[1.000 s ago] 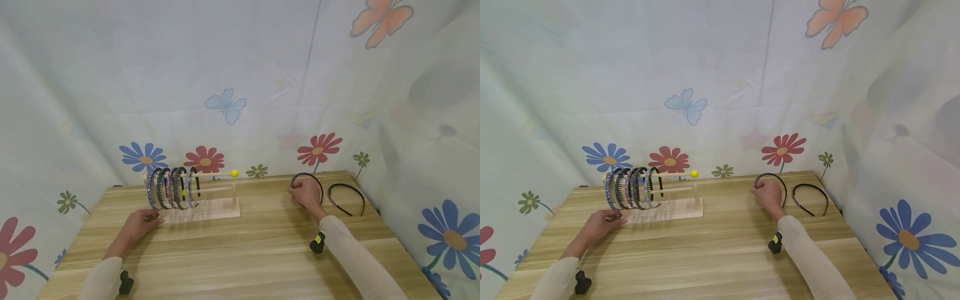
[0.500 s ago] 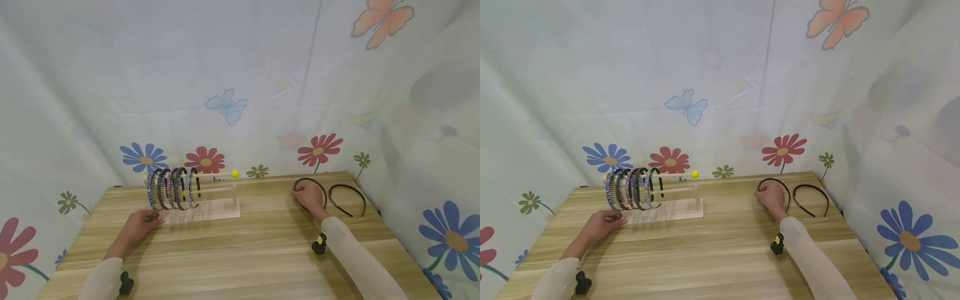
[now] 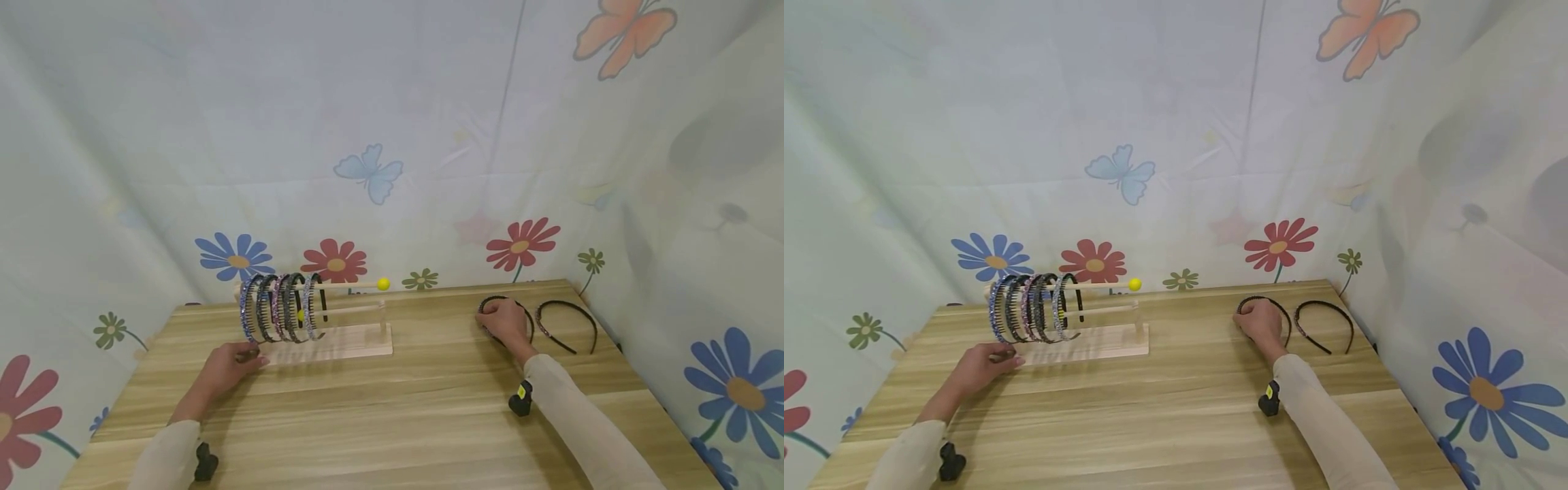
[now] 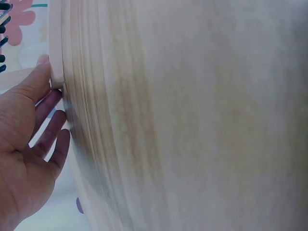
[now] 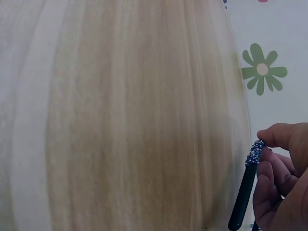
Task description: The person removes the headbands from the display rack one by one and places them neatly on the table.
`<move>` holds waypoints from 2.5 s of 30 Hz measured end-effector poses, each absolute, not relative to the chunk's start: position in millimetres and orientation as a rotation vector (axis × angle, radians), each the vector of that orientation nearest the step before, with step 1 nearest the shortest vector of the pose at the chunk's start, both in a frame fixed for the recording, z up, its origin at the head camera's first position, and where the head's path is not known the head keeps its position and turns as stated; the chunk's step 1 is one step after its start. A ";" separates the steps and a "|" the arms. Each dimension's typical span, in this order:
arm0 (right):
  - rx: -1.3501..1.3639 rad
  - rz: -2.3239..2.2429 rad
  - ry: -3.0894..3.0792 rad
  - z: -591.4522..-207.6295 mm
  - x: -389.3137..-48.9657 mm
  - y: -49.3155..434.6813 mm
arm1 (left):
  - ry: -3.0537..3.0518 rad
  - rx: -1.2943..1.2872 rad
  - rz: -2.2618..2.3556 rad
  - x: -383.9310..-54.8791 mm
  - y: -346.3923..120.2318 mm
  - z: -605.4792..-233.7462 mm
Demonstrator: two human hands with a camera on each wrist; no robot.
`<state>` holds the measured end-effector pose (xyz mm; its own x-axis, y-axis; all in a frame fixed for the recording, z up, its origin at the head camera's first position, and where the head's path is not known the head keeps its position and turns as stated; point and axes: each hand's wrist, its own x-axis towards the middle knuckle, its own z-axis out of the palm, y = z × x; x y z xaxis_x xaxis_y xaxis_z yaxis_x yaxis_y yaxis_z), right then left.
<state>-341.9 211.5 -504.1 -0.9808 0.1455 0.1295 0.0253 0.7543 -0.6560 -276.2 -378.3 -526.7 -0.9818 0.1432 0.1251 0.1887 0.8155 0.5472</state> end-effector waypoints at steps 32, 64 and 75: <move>0.112 1.218 -2.647 -462.1 -325.3 192.6 | -2.926 -0.267 -0.871 -275.2 -379.3 -527.3; 0.732 1.614 -2.240 -419.8 -281.1 52.8 | -2.895 -0.264 -0.882 -275.5 -378.8 -525.8; 0.860 1.669 -2.312 -428.5 -277.0 7.2 | -2.914 -0.244 -0.898 -276.8 -379.2 -528.2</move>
